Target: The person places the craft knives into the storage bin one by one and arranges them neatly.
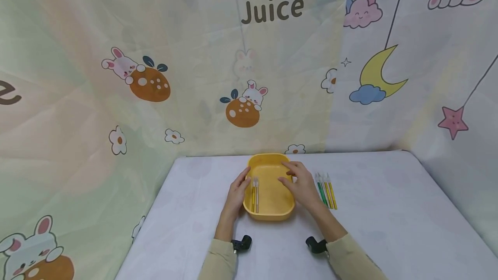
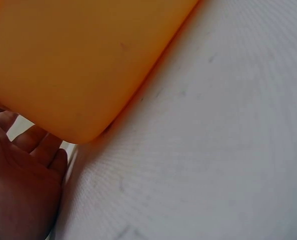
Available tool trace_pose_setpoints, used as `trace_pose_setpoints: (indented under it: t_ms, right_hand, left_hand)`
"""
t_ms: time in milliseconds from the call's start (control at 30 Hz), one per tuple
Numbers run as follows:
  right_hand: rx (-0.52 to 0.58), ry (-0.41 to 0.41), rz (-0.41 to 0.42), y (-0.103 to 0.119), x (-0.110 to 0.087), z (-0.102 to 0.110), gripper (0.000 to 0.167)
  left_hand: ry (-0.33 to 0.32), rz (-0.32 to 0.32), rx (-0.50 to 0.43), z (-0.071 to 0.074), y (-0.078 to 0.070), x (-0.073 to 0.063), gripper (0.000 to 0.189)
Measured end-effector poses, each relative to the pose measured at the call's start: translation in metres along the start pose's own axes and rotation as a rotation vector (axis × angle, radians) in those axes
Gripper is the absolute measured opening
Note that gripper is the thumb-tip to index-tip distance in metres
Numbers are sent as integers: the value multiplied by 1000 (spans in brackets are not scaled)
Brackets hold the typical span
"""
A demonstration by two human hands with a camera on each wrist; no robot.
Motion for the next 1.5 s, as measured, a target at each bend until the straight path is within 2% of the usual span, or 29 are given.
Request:
trace_pose_setpoints:
  t_ms: [233,533,800,1167,1500]
  right_hand:
    - [12,-39,1,-4,2,9,57]
    - [-5,-61,-82,-18,1,18,60]
    - [-3,-73,-69,-21,0,24,59]
    - [14,-93,-82,-38,6,35,57]
    - [-58,-90,-136,-46,9,41,59]
  left_hand:
    - [-20,12,15,2,-1,-1,43]
    - [-19,15,11,0,2,-1,43]
    - [-20,9,21,-1,0,-3,43]
    - [-17,13,32,1,0,-3,42]
    - [-16,24,26,1,0,-2,43]
Point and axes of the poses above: each hand's wrist, its own x-axis towards the middle knuckle, its own z-axis out of the back of the hand, y = z × x, the point moved 10 cm from there along x, towards the middle knuckle, and after that the axes turned 11 degrees about -z, right-handed, at the moved point
